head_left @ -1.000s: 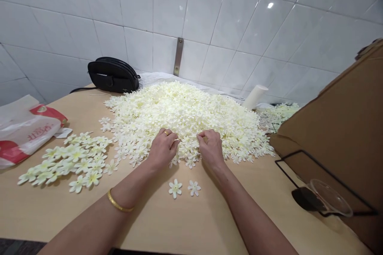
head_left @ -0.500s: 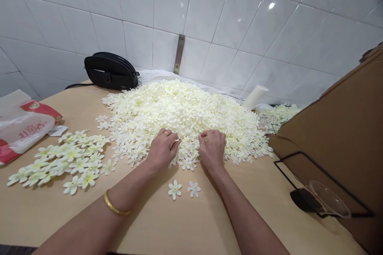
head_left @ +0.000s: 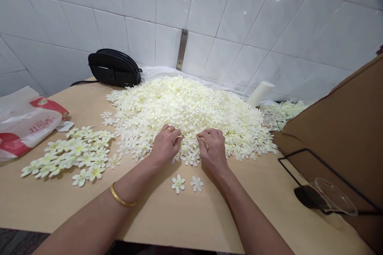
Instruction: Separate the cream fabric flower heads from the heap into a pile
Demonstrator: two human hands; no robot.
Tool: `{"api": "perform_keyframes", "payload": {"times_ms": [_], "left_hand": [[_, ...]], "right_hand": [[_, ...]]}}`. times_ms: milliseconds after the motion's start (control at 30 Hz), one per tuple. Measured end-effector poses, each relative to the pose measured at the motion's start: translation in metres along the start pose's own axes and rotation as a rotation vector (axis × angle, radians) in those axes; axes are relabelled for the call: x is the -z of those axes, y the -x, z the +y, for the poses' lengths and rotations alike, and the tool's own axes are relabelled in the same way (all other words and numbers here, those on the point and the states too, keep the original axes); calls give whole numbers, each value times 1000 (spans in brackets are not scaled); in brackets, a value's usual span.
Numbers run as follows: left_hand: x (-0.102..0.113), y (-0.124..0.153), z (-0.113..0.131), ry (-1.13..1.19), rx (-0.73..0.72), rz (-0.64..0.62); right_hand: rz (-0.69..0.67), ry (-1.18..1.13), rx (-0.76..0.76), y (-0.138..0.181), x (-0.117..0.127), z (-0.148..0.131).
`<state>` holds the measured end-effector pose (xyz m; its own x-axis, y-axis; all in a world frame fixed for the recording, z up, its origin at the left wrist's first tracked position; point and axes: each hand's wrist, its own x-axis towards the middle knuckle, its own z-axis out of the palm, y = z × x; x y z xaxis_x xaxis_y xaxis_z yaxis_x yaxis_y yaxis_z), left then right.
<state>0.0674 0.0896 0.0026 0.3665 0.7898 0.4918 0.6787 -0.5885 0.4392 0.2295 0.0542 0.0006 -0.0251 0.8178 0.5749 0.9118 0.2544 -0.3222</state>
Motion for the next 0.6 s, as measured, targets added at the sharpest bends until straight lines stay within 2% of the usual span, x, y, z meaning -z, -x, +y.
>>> {"api": "perform_keyframes", "payload": {"times_ms": [100, 300, 467, 600], "left_hand": [[0, 0, 0, -6, -9, 0], [1, 1, 2, 16, -65, 50], [-2, 2, 4, 40, -88, 58], [-4, 5, 3, 37, -91, 57]], "right_hand": [[-12, -52, -25, 4, 7, -3], [-147, -133, -9, 28, 29, -19], [-292, 33, 117, 49, 31, -23], [-263, 105, 85, 60, 32, -20]]}}
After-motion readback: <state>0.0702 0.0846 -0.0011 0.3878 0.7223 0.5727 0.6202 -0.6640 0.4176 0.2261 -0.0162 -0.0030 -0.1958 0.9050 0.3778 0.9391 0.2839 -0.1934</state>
